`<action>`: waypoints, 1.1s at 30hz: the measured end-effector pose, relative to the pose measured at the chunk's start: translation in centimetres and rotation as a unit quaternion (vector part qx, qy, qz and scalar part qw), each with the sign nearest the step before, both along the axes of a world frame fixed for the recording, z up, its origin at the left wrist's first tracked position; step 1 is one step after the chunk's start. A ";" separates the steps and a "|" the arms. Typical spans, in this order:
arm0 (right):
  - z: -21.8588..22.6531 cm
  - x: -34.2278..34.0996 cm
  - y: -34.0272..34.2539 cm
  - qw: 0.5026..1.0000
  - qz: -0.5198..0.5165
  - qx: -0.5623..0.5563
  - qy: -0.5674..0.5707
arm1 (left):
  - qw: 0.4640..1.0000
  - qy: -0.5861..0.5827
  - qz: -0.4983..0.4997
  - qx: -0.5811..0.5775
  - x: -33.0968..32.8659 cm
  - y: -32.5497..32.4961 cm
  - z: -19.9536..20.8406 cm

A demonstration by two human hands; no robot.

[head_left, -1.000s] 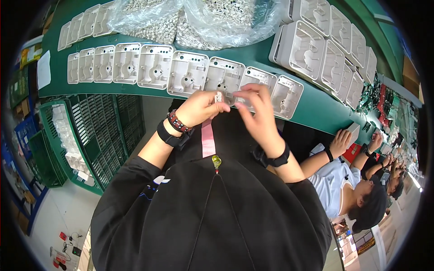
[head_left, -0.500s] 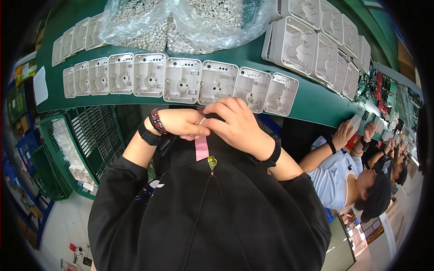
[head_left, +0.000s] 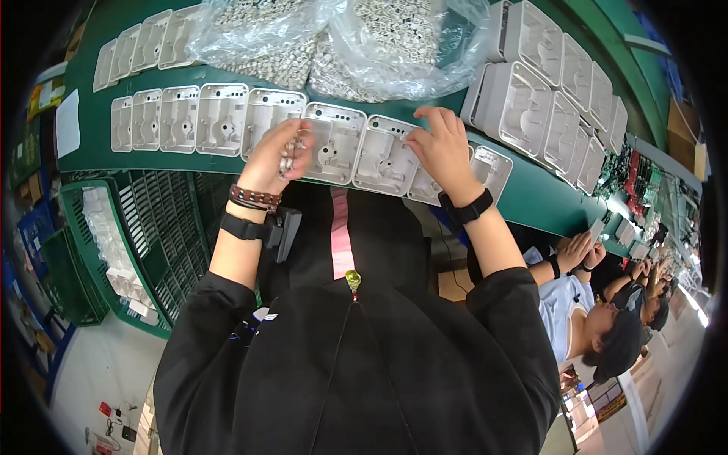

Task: The person arranges plastic housings on the table and inserts small white components from a bag into them by hand. They then place circuit boards into the housings before moving the assembled units into a green crate.

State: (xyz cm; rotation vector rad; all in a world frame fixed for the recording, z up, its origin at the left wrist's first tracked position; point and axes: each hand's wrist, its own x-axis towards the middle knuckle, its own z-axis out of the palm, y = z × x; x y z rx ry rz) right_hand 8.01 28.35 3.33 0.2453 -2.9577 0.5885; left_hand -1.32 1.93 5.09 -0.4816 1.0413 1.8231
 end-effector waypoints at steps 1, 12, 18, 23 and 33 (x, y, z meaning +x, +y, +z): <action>-0.6 -0.2 -0.2 1.000 0.004 -0.001 -0.001 | 1.000 -0.001 0.004 -0.001 -0.1 -0.3 0.0; -3.2 -1.4 -0.9 0.984 0.081 0.159 -0.027 | 0.997 0.051 -0.060 -0.005 1.0 -0.7 0.5; -1.1 -0.6 -1.4 0.996 0.022 0.072 -0.039 | 0.984 0.053 -0.129 0.108 1.2 -0.9 0.1; 4.0 -1.2 -6.7 0.989 -0.048 -0.136 -0.025 | 0.985 0.044 -0.158 0.047 1.3 -0.5 1.0; 4.9 -1.8 -11.8 0.968 -0.111 -0.219 0.060 | 0.980 0.025 -0.199 0.013 1.4 0.5 1.7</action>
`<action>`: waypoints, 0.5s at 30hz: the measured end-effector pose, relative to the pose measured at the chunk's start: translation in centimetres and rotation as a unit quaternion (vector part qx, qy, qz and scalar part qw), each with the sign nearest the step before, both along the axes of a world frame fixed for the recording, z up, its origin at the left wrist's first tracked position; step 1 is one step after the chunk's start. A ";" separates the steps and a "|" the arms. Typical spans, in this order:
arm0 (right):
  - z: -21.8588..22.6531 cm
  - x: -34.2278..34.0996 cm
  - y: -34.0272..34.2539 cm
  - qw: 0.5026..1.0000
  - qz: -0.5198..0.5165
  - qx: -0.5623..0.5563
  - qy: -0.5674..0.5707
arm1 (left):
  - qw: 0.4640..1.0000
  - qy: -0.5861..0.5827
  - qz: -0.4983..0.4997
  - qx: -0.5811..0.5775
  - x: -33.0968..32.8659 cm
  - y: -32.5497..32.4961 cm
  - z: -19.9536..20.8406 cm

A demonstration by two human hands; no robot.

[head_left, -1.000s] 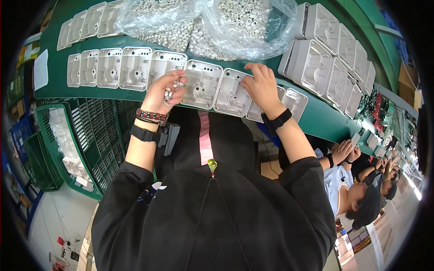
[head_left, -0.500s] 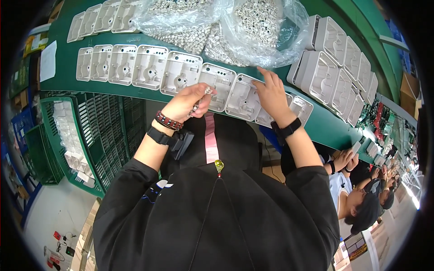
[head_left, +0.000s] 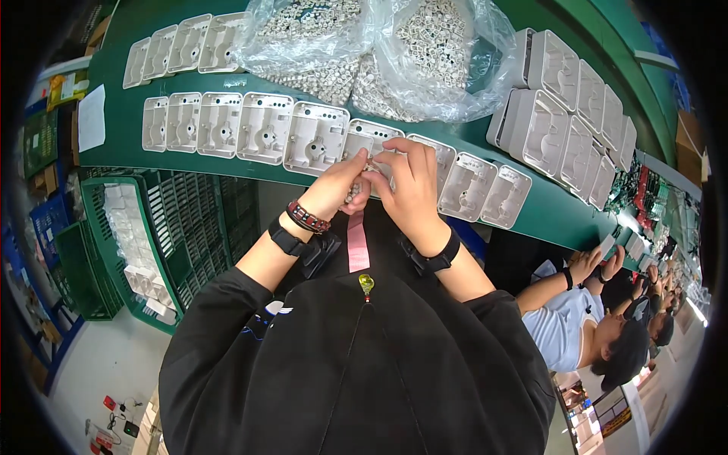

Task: The person arranges plastic housings on the table and inserts small white components from a bag into them by hand. They then place circuit boards into the housings before moving the assembled units into a green crate.

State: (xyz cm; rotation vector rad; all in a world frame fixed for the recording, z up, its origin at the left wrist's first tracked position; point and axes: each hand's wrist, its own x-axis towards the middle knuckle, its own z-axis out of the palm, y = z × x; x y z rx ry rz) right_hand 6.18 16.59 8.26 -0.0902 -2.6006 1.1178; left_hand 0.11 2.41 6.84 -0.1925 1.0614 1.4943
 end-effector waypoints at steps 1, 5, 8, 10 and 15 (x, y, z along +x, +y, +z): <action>0.0 -0.1 0.0 1.000 -0.001 0.003 0.005 | 1.000 -0.006 0.003 -0.010 -0.2 0.0 -0.2; 0.1 -0.2 0.5 0.996 0.044 0.071 0.002 | 0.998 -0.026 0.018 -0.047 -0.4 0.5 -0.3; 0.0 -0.4 0.5 0.994 0.055 0.090 -0.020 | 0.995 -0.033 0.037 -0.083 -0.5 0.4 -0.6; -0.1 -0.6 0.3 0.993 0.062 0.100 -0.032 | 0.995 0.039 -0.001 -0.093 -0.5 -0.1 -1.6; -1.4 -2.0 0.7 0.986 0.077 0.121 -0.081 | 0.996 0.020 0.002 -0.085 -1.4 -1.1 -2.0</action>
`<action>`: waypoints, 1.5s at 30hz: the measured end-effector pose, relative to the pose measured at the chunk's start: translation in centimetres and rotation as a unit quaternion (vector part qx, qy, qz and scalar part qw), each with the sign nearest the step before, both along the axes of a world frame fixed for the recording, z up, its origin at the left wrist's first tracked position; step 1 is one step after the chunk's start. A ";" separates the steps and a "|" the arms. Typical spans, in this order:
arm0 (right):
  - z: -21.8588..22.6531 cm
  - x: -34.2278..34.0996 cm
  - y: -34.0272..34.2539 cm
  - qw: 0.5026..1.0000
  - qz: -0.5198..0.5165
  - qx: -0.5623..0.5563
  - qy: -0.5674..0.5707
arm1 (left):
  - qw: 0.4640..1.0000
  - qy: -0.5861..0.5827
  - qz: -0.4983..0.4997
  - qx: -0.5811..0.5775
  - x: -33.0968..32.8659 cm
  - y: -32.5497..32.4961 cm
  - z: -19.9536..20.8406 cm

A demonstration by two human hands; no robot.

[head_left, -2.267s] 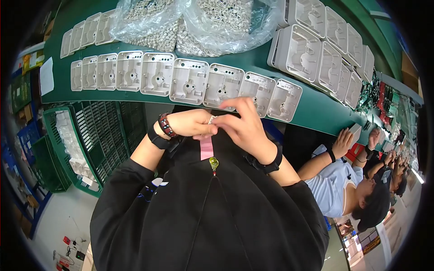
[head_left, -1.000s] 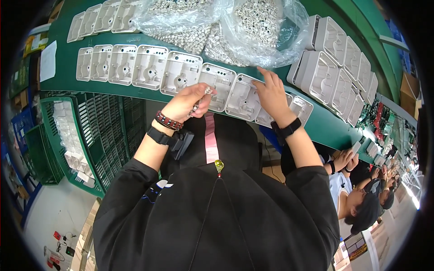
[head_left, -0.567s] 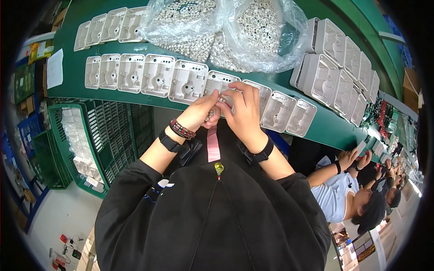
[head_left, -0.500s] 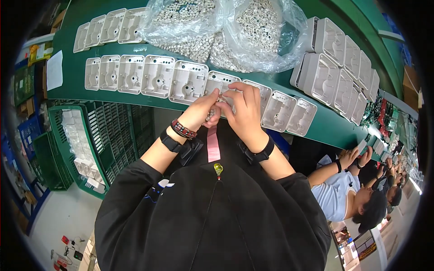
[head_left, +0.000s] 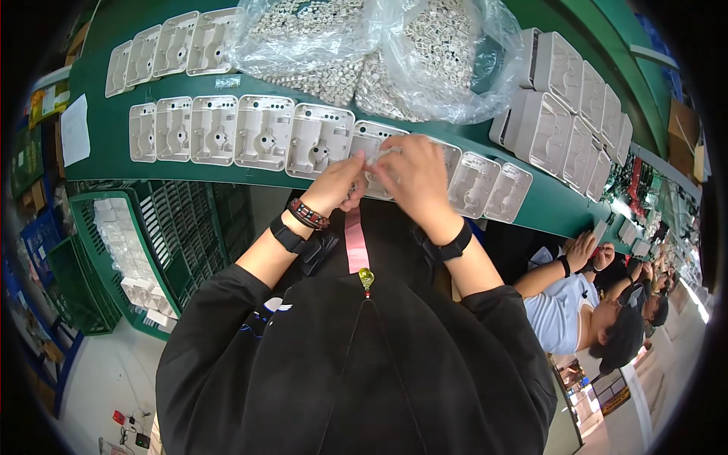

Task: The person arranges plastic housings on the table and inserts small white components from a bag into them by hand. They then place circuit boards into the housings before moving the assembled units into a green crate.

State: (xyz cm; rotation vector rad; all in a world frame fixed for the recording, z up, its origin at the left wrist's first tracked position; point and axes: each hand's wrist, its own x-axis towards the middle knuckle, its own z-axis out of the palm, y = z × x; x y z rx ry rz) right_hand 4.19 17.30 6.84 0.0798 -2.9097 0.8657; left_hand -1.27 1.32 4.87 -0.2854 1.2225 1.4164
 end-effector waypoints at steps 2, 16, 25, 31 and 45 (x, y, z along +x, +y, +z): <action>-0.9 -0.9 1.2 0.998 -0.038 0.041 -0.007 | 1.000 -0.006 0.023 0.010 -0.8 -0.7 0.0; -6.7 -2.9 2.3 0.956 0.144 0.256 0.006 | 0.986 -0.005 0.167 0.027 -4.1 -4.4 -0.5; -1.3 -3.3 -0.6 0.990 0.045 0.135 -0.016 | 0.959 -0.178 0.188 0.118 -4.5 -5.0 -0.9; 0.6 -3.6 -5.7 0.997 -0.032 -0.053 0.036 | 0.938 -0.211 0.221 0.167 -4.9 -5.4 -1.6; -2.0 -5.5 -10.3 0.975 -0.186 -0.119 0.000 | 0.874 -0.320 0.175 0.320 -5.5 -7.5 -2.9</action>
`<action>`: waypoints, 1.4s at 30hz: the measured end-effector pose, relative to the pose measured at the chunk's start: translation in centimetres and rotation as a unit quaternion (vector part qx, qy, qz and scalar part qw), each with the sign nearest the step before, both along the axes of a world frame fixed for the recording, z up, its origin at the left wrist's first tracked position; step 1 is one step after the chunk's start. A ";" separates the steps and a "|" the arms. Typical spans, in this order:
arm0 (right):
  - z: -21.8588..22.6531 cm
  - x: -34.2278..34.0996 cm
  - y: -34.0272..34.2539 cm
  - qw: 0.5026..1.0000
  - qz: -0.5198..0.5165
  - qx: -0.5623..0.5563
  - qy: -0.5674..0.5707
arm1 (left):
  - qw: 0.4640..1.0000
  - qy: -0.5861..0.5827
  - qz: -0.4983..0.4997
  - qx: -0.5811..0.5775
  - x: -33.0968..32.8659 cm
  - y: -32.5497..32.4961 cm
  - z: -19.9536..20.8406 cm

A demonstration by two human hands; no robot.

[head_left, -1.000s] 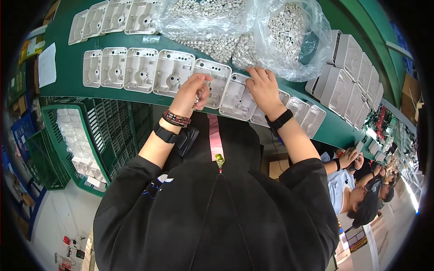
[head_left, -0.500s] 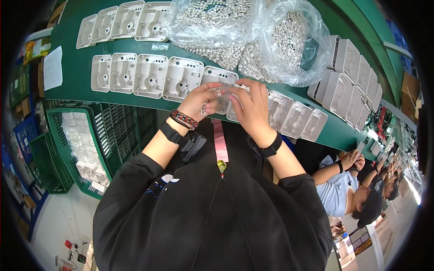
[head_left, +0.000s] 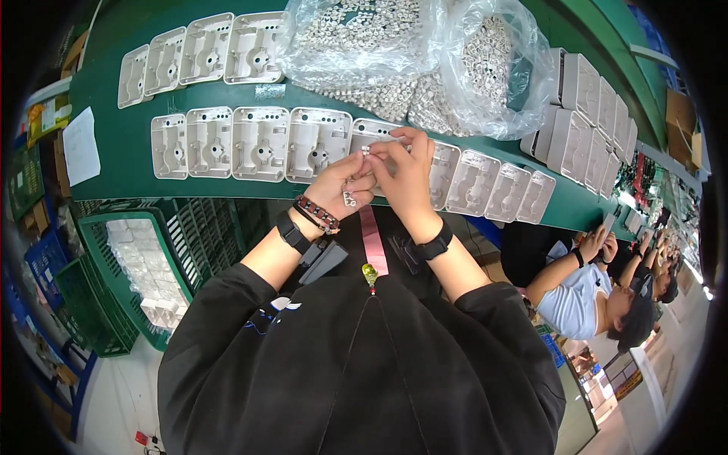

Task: The person arranges plastic housings on the table and inserts small white components from a bag into them by hand. They then place circuit boards into the housings before moving the assembled units into a green crate.

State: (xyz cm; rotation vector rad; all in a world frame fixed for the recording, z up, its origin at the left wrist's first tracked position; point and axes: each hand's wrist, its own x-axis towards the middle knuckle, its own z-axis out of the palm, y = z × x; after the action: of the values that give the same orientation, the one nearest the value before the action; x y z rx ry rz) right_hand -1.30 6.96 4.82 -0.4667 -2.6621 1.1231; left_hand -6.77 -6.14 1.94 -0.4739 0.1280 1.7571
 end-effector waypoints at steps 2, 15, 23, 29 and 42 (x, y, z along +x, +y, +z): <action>-0.1 0.0 -0.2 0.999 -0.010 -0.034 -0.006 | 1.000 -0.012 -0.009 -0.024 0.1 -0.4 0.4; -2.5 -1.9 4.6 0.946 0.137 0.294 -0.021 | 0.979 -0.128 0.106 -0.118 -3.1 -3.7 -0.4; -4.7 -2.8 4.6 0.913 0.232 0.332 -0.044 | 0.982 -0.079 0.165 -0.052 -4.5 -6.9 -1.6; -3.7 -1.9 4.8 0.913 0.246 0.324 -0.044 | 0.971 0.140 0.021 -0.192 -4.4 -8.8 -1.1; 0.2 1.8 3.3 0.967 0.050 0.237 -0.081 | 0.147 0.750 -0.191 -0.616 -8.3 -7.5 -1.2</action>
State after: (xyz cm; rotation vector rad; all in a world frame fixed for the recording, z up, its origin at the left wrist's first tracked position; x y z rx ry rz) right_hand 0.49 10.30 5.04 -0.3466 -2.9894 0.4474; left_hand -15.09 -13.63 0.78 0.5266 2.9396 0.3465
